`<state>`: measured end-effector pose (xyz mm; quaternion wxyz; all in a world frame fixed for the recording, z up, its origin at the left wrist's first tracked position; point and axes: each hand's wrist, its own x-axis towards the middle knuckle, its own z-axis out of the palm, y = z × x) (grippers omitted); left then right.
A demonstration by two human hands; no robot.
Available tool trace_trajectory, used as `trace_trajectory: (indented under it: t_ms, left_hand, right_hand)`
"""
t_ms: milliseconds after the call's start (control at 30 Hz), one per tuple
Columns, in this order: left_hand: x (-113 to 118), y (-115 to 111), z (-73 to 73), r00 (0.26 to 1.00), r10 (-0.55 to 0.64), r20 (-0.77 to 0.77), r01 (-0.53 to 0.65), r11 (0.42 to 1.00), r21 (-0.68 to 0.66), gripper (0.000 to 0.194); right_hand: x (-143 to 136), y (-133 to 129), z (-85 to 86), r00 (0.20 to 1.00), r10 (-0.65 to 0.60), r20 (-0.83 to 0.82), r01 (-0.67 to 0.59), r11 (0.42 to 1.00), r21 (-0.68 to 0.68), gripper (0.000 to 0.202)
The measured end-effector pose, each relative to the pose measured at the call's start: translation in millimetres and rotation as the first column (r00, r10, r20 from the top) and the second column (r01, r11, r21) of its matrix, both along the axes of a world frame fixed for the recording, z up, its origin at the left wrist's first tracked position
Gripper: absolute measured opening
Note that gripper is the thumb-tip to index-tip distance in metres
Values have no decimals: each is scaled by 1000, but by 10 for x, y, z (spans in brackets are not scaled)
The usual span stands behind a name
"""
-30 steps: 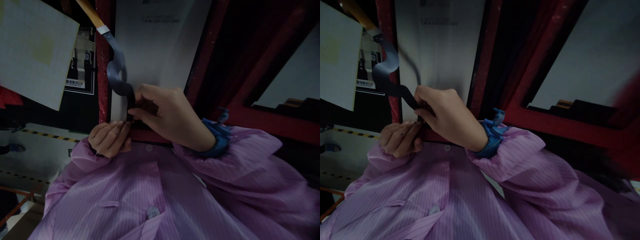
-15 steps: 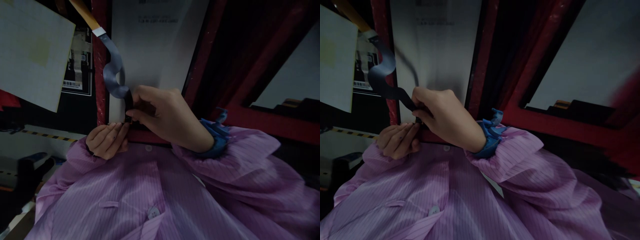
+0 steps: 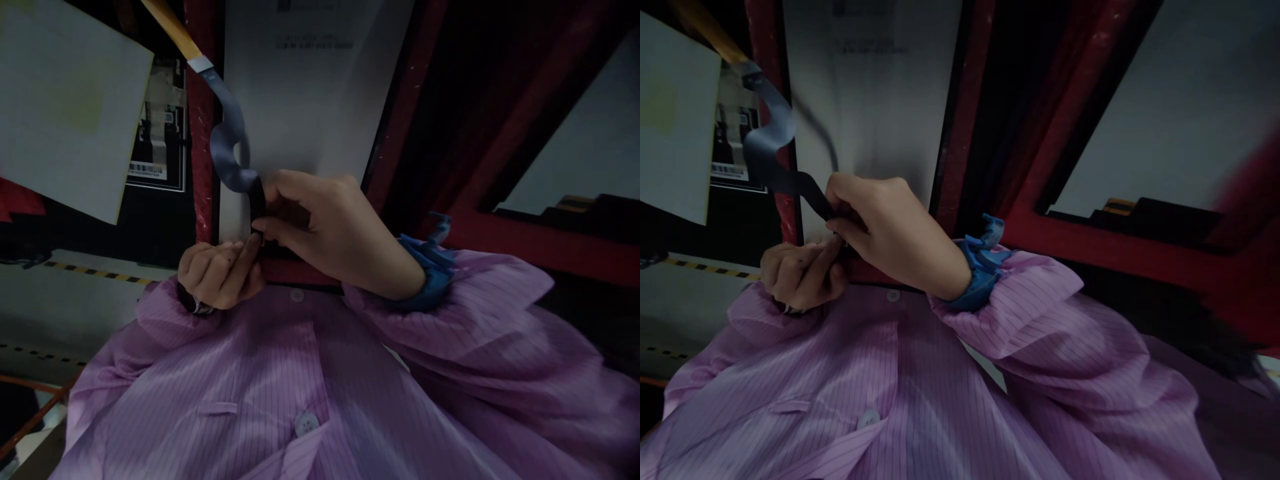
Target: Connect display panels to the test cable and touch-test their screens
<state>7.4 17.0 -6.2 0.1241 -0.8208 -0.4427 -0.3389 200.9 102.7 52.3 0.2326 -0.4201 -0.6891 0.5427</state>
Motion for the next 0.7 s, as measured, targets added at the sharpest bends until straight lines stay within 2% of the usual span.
trace_trajectory:
  t_ms: [100, 233, 333, 433, 500, 567, 633, 700]
  left_hand:
    - [33, 43, 58, 999, -18, -36, 19, 999, 31, 38]
    - [-4, 42, -3, 1000, 7, 2, -7, 995, 104, 29]
    - [-23, 37, -70, 1000, 9, -10, -8, 989, 147, 27]
    - [-12, 29, -29, 1000, 6, -14, -4, 989, 146, 28]
    - [-7, 15, 80, 1000, -15, 17, 14, 997, 70, 27]
    - [-20, 4, 230, 991, 14, 130, 4, 990, -143, 26]
    - [-60, 20, 377, 953, 152, 262, -55, 937, -344, 23]
    - [-120, 84, 478, 905, 315, 285, -181, 893, -412, 21]
  right_hand:
    - [-14, -5, -25, 999, -10, -41, 10, 1000, -3, 13]
    - [-3, 14, -40, 992, -116, -45, 119, 990, 73, 23]
    - [84, -24, 30, 977, -211, -7, 209, 966, 153, 25]
    - [225, -224, 132, 950, -294, 103, 254, 923, 291, 25]
    - [308, -441, 149, 906, -363, 218, 260, 883, 390, 24]
    - [356, -672, 97, 856, -418, 303, 268, 862, 431, 26]
    - [362, -865, -6, 816, -477, 328, 313, 840, 442, 28]
    - [335, -993, -123, 791, -533, 301, 362, 804, 472, 29]
